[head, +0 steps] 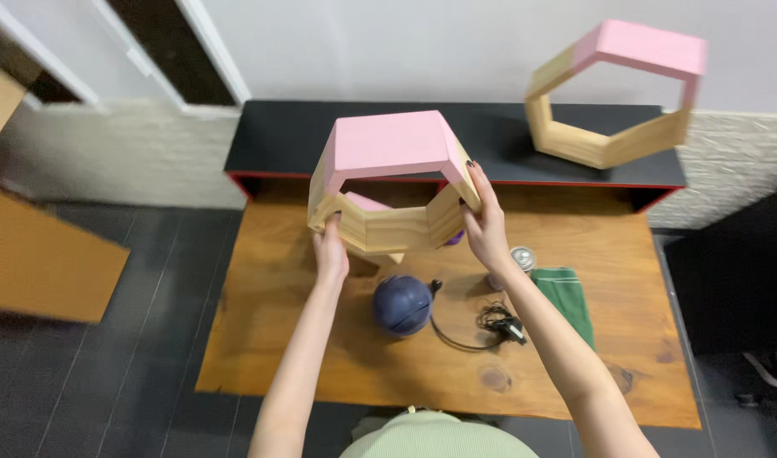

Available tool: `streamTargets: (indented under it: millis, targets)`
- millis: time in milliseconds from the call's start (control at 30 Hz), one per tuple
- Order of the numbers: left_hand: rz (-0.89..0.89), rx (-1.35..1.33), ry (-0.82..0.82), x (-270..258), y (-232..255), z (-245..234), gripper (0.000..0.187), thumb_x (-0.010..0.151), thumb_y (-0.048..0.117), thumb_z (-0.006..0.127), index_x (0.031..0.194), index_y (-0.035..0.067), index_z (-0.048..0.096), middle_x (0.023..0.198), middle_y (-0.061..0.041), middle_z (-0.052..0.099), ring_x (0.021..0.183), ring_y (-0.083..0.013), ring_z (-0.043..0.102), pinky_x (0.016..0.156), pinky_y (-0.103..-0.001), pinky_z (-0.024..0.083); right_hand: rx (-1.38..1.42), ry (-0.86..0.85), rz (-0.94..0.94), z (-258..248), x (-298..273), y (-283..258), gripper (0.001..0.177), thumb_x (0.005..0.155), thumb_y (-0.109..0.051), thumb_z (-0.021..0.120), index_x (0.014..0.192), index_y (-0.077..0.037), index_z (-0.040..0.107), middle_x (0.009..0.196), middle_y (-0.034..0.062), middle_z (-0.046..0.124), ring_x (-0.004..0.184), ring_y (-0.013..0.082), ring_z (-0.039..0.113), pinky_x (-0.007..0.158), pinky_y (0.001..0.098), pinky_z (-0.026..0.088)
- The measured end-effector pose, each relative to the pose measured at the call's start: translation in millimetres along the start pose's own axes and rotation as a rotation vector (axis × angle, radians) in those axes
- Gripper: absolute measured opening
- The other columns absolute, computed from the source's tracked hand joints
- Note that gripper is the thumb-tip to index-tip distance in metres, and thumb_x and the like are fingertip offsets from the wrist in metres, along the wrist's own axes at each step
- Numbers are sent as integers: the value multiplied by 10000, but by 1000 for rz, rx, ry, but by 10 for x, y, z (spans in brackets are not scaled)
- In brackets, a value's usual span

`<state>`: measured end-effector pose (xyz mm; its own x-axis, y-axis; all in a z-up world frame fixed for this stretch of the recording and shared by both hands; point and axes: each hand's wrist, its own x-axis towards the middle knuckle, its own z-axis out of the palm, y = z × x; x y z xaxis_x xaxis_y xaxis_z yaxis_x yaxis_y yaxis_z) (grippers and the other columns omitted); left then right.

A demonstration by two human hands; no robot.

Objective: The person wipes a black shelf with a green cloth, then places three hexagonal wooden frames on the shelf. They also place a blue kettle, a purple-capped bottle, and a power adapter on the shelf. Finally, they wipe the wooden table with the cloth and move to another table.

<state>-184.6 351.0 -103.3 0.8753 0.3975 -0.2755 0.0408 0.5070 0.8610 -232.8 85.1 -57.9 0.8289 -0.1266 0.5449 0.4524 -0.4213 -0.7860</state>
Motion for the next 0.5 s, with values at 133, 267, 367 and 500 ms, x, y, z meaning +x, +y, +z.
streamTargets:
  millis: [133,267,367,500]
  targets:
    - [171,451,-207,169,-49,467,512,889,271,776,1322,30,650,1273,-187,686,1253,-324,612,1049,-484,497,-27,153,-79,-597,267,77,658,904,134,538,1525,-79,489,1589,244,422,1449,451,388,1188,593,304]
    - [426,806,-418,208,46,1236,597,812,301,830,1350,117,647,1232,-161,703,1204,-357,637,998,-489,532,-104,218,-152,-1275,611,85,682,886,191,491,1513,-76,518,1597,236,405,1455,448,385,1199,572,324]
    - [521,742,-508,127,28,1852,646,848,215,810,1428,72,561,1308,-221,654,1243,-412,602,987,-511,544,-134,248,-199,-1700,848,88,700,890,215,471,1524,-79,516,1608,219,387,1469,434,368,1212,556,320]
    - [533,566,-656,-134,142,2559,710,927,107,669,1568,154,367,1020,-26,645,805,-154,560,677,-270,488,-136,242,-265,-2221,1092,172,648,980,134,439,1579,-111,403,1666,174,329,1587,326,272,1299,448,288]
